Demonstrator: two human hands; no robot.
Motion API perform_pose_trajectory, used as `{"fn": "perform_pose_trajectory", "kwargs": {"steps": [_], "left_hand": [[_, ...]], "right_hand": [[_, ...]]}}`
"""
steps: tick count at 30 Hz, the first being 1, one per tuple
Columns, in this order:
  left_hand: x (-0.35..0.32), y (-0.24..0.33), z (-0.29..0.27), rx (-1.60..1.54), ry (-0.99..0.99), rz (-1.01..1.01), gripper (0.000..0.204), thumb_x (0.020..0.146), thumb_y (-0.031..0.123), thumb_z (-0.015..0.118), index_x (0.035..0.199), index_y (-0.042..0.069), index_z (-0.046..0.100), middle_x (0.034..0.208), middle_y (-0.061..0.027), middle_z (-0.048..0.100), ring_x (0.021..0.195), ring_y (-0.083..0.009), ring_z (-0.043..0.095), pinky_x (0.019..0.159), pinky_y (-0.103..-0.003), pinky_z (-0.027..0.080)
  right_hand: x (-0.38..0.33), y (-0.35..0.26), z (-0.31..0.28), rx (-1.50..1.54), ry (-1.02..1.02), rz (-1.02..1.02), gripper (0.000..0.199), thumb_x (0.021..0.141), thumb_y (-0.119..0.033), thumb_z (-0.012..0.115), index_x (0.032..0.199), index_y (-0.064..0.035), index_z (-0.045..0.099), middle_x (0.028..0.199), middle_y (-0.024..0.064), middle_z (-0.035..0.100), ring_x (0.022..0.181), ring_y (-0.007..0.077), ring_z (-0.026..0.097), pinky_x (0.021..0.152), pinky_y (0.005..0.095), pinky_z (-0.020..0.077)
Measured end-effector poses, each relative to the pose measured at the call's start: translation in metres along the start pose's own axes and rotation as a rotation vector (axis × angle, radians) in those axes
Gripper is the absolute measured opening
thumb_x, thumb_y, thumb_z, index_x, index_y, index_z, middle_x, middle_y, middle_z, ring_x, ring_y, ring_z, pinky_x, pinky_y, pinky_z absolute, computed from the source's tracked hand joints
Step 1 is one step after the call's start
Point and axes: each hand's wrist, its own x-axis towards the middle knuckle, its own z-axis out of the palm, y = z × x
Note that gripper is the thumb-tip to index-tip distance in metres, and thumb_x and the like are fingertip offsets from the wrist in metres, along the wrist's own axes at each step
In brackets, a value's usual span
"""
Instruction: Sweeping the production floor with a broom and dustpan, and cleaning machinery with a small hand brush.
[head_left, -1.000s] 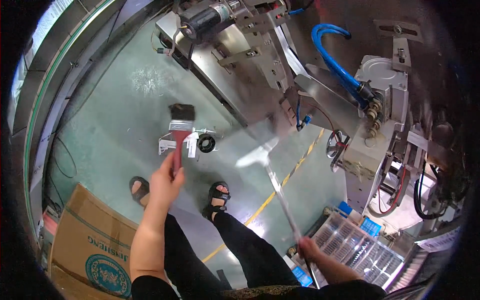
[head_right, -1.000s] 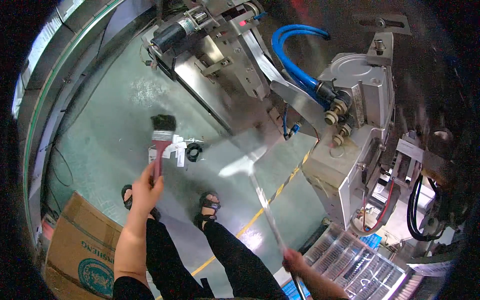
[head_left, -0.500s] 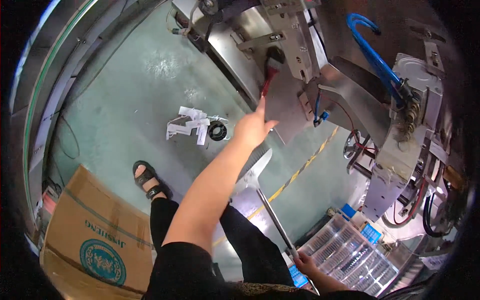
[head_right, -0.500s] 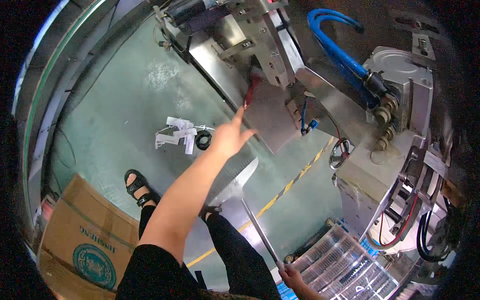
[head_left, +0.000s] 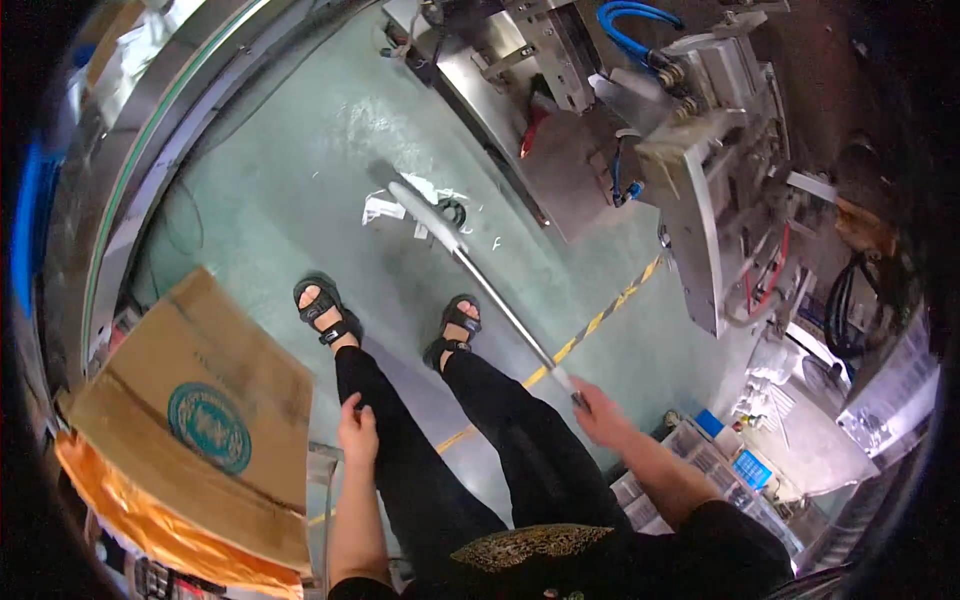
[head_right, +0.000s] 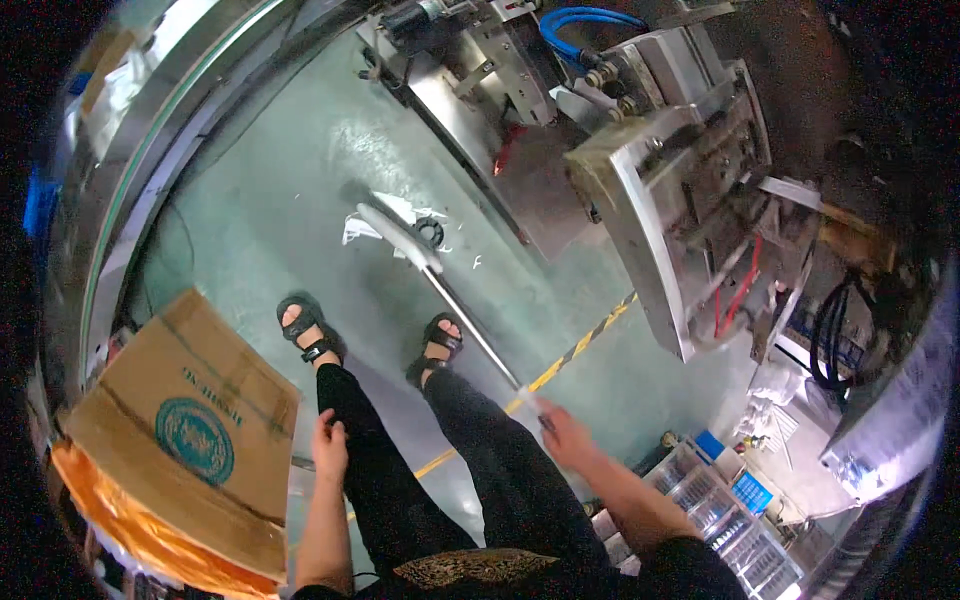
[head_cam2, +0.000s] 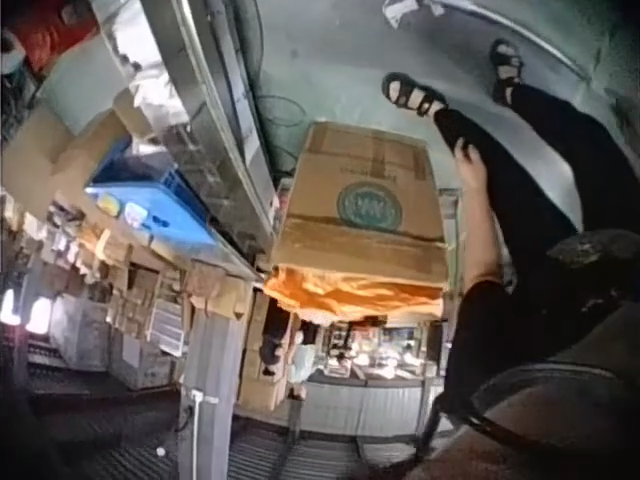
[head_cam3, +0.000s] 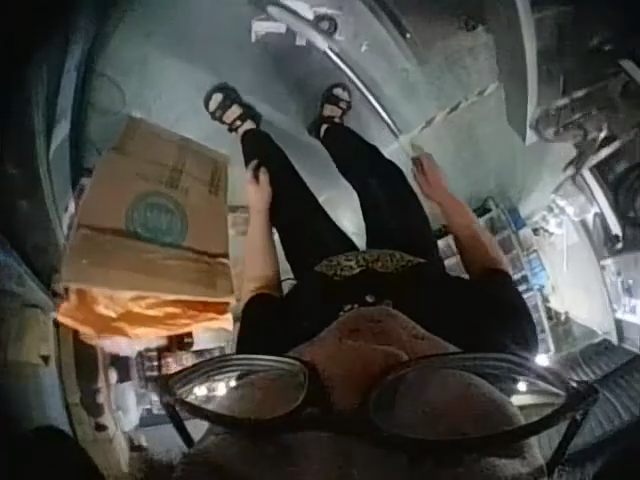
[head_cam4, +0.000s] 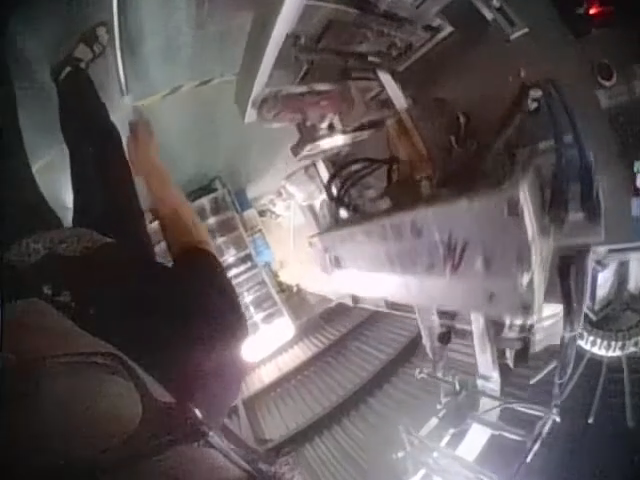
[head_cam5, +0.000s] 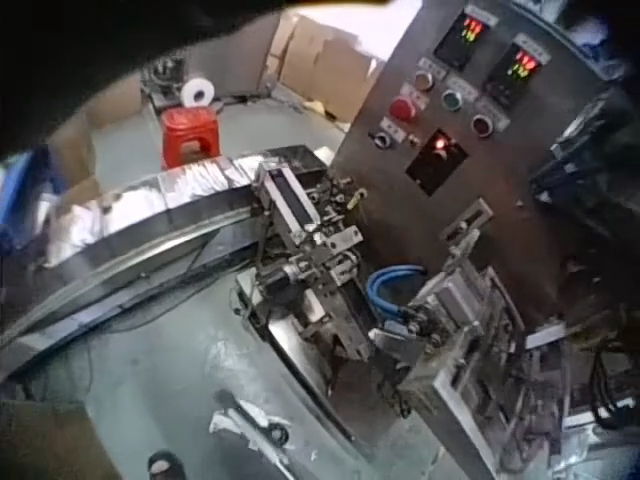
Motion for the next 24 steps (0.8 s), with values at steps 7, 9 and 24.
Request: {"fn": "perform_pose_trajectory", "kwargs": {"steps": [7, 9, 24], "left_hand": [[-0.098, -0.016, 0.026, -0.196, -0.03, -0.089, 0.029, 0.078, 0.01, 0.051, 0.107, 0.003, 0.047, 0.065, -0.0025, 0.05, 0.058, -0.0088, 0.047, 0.053, -0.021, 0.039], [-0.109, -0.019, 0.028, -0.417, -0.05, -0.241, 0.03, 0.078, 0.011, 0.052, 0.106, 0.002, 0.047, 0.065, -0.0031, 0.05, 0.059, -0.0088, 0.048, 0.055, -0.022, 0.04], [-0.204, -0.11, -0.034, -0.162, -0.205, -0.184, 0.03, 0.078, 0.012, 0.052, 0.106, 0.003, 0.048, 0.065, -0.0026, 0.053, 0.055, -0.0082, 0.047, 0.05, -0.021, 0.039]], "right_hand": [[0.113, -0.042, -0.016, -0.193, 0.11, -0.196, 0.058, 0.073, -0.006, 0.047, 0.126, -0.0158, 0.027, 0.098, 0.0219, 0.05, 0.088, 0.0358, 0.05, 0.076, 0.0404, 0.0417], [0.149, -0.048, -0.012, 0.311, -0.217, 0.268, 0.051, 0.079, -0.012, 0.044, 0.126, -0.0155, 0.026, 0.101, 0.0202, 0.051, 0.091, 0.0354, 0.051, 0.081, 0.0392, 0.04], [-0.06, 0.05, 0.1, -0.092, 0.068, 0.249, 0.039, 0.083, -0.029, 0.041, 0.119, -0.0158, 0.038, 0.1, 0.0189, 0.053, 0.094, 0.0345, 0.05, 0.08, 0.0405, 0.0404]]}}
